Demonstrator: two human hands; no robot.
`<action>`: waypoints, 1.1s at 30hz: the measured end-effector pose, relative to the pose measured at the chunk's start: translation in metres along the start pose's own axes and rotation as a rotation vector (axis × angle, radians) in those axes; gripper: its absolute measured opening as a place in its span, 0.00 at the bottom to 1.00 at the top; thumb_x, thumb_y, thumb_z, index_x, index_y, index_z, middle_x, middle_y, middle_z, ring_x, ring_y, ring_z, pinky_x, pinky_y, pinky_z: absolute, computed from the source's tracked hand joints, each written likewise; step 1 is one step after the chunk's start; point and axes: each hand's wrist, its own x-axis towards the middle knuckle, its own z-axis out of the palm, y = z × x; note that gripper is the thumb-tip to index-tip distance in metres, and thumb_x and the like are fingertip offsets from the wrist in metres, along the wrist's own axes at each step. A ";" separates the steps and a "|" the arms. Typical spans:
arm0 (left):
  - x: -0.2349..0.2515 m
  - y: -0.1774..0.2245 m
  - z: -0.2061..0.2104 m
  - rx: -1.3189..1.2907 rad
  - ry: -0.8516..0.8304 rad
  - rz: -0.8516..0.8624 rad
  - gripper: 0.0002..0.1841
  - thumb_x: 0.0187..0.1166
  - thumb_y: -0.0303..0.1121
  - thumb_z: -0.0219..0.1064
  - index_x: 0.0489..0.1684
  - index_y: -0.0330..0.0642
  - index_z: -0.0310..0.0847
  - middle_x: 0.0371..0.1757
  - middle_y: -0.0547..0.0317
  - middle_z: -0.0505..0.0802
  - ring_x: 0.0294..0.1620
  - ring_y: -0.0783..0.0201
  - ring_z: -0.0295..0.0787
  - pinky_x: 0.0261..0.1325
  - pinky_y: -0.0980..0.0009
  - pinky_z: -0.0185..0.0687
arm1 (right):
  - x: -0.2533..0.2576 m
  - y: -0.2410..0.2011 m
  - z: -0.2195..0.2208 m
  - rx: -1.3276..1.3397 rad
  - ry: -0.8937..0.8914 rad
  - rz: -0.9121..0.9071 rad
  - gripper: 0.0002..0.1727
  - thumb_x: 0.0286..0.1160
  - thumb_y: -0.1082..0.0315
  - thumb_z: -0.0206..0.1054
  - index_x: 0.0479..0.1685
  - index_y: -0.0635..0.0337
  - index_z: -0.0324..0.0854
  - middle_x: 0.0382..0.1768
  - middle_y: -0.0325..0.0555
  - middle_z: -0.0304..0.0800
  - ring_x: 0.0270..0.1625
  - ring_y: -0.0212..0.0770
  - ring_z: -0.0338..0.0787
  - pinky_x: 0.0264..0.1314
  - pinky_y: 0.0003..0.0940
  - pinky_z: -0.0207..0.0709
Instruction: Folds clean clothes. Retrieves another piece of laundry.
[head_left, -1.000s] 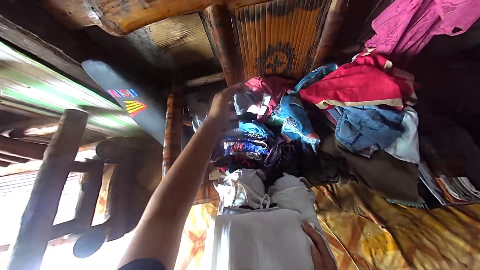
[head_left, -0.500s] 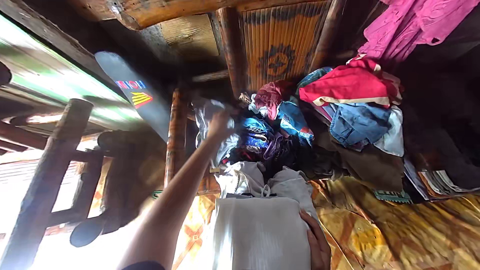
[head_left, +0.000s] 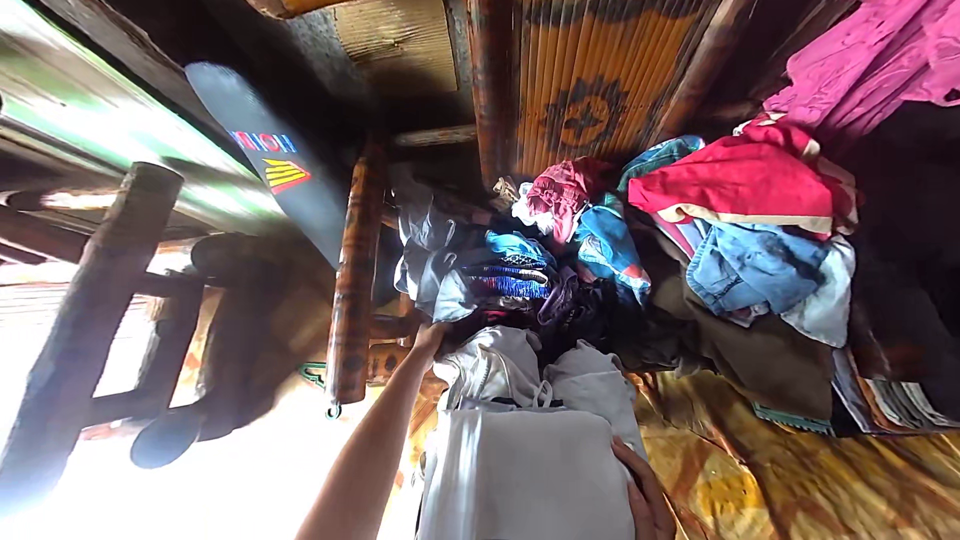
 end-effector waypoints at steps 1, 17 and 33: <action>-0.002 -0.003 0.001 -0.022 0.032 -0.010 0.19 0.83 0.30 0.61 0.68 0.29 0.72 0.50 0.40 0.86 0.46 0.53 0.83 0.50 0.55 0.81 | 0.000 0.000 -0.001 -0.003 0.000 -0.001 0.23 0.90 0.60 0.46 0.65 0.63 0.82 0.71 0.35 0.86 0.80 0.23 0.74 0.86 0.25 0.63; 0.030 0.174 0.159 0.694 -0.254 0.612 0.16 0.78 0.27 0.66 0.62 0.42 0.89 0.76 0.32 0.80 0.82 0.30 0.65 0.75 0.26 0.59 | 0.001 0.003 0.001 0.007 0.008 0.019 0.22 0.93 0.56 0.46 0.66 0.53 0.82 0.71 0.29 0.86 0.81 0.24 0.74 0.87 0.28 0.62; 0.022 0.203 0.173 0.569 -0.413 0.410 0.20 0.88 0.31 0.60 0.69 0.22 0.75 0.72 0.30 0.81 0.74 0.42 0.77 0.76 0.49 0.70 | -0.002 0.004 0.006 -0.007 0.018 -0.018 0.23 0.93 0.56 0.44 0.65 0.55 0.82 0.70 0.32 0.86 0.80 0.25 0.74 0.87 0.28 0.63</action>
